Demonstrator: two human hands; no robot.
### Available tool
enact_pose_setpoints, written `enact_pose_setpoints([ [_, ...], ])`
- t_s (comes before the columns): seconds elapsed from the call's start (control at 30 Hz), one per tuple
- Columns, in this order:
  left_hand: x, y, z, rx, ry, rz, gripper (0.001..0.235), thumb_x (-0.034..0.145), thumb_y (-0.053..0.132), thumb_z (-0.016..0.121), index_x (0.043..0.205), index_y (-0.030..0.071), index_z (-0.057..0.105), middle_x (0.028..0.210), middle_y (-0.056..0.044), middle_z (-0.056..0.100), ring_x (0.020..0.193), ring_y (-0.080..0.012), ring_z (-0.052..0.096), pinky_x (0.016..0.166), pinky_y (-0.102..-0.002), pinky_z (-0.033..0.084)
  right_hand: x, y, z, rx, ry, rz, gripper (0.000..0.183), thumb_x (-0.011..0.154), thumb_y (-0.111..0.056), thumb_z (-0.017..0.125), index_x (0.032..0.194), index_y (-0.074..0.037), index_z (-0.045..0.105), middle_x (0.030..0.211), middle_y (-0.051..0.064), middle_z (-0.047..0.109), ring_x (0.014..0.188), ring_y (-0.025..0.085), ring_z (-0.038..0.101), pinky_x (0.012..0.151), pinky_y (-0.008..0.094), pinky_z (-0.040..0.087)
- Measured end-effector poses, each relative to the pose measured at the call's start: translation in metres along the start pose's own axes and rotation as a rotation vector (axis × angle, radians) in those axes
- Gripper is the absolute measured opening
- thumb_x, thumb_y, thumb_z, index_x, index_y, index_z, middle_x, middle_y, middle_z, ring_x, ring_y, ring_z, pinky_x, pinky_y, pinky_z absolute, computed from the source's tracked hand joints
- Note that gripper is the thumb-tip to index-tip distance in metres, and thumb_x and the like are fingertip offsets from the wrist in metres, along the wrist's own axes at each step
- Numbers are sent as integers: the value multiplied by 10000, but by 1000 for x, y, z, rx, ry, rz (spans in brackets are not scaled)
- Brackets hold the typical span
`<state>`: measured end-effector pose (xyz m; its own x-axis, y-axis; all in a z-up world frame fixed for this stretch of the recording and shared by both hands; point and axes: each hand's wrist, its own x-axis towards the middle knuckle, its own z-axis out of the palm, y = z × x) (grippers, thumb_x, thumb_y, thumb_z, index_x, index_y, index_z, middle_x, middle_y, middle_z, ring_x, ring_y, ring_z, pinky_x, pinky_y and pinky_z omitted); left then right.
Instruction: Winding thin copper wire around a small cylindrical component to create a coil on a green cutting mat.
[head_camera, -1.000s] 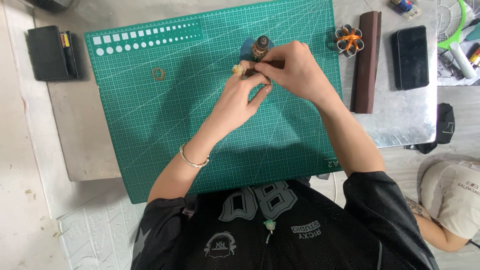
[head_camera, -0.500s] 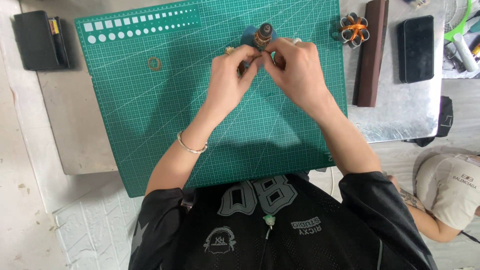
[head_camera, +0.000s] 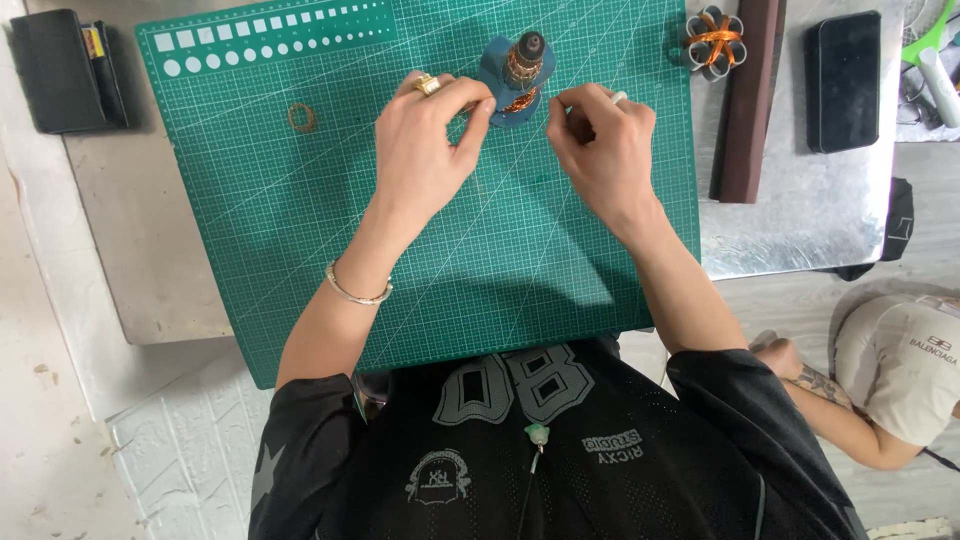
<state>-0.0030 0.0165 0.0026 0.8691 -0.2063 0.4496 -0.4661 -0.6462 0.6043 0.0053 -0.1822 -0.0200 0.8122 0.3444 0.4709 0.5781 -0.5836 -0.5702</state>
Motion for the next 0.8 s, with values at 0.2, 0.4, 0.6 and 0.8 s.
enact_pose_setpoints([
  [0.2,-8,-7,-15,41,-9,-13,94,916,71,592,843,81,649,717,1,653,579,-128,511,708,-304,411,-7,2,-8,28,1,59,135,954,17,618,820,13,605,605,54,549,508,129,479,486,249,375],
  [0.4,-20,-4,-36,9,-74,-73,103,932,38,565,846,60,616,735,-3,613,638,-160,527,708,-332,420,-6,-2,-23,78,-39,117,114,958,22,625,845,25,640,598,47,553,518,116,484,510,239,372],
  [0.6,-33,-3,-37,-67,-297,-271,94,915,135,619,856,107,687,821,-6,645,742,-169,554,752,-368,420,-4,-6,-29,682,-138,394,135,1002,-56,560,888,16,569,653,94,564,539,154,562,542,250,476],
  [0.8,-17,2,-26,104,-305,-282,267,909,237,646,1101,54,623,1035,-83,564,958,-270,521,741,-390,475,2,-13,-21,522,-222,477,93,962,5,543,1047,-13,575,682,66,565,559,115,577,519,217,408],
])
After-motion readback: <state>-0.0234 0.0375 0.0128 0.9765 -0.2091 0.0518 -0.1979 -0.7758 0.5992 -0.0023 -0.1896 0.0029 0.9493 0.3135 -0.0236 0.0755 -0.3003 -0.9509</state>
